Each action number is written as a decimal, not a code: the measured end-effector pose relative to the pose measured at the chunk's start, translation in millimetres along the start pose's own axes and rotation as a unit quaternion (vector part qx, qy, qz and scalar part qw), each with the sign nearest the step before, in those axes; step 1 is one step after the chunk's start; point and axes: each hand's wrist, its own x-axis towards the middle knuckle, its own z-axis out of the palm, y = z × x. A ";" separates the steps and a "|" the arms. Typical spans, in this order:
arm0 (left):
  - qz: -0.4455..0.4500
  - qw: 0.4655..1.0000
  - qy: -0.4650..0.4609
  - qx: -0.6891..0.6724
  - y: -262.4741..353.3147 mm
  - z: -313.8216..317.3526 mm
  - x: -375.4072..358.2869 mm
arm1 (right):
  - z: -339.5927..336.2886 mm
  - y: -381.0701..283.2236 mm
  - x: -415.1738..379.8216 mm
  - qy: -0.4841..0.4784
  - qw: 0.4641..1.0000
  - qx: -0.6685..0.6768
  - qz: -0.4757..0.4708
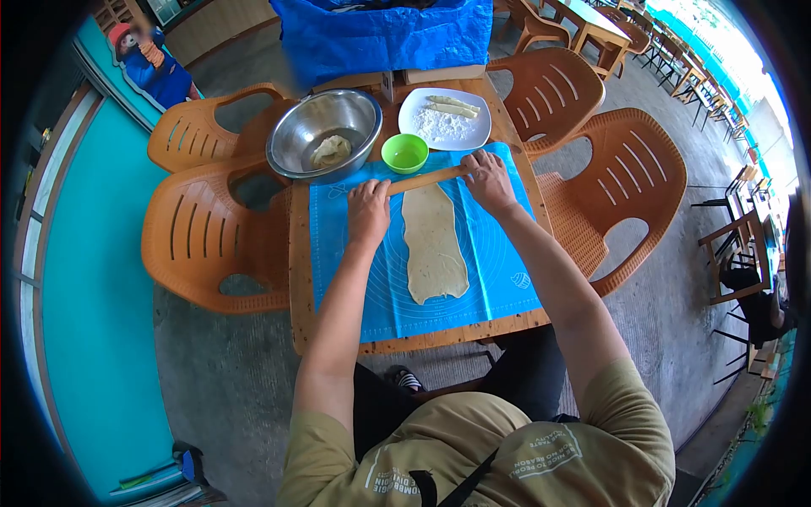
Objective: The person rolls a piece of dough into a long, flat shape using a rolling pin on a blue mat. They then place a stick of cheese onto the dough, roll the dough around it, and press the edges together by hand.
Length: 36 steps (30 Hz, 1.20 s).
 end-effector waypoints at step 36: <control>0.013 0.987 0.043 -0.153 27.2 -51.6 -70.1 | -88.2 -39.1 -126.6 -0.033 0.999 0.035 -0.004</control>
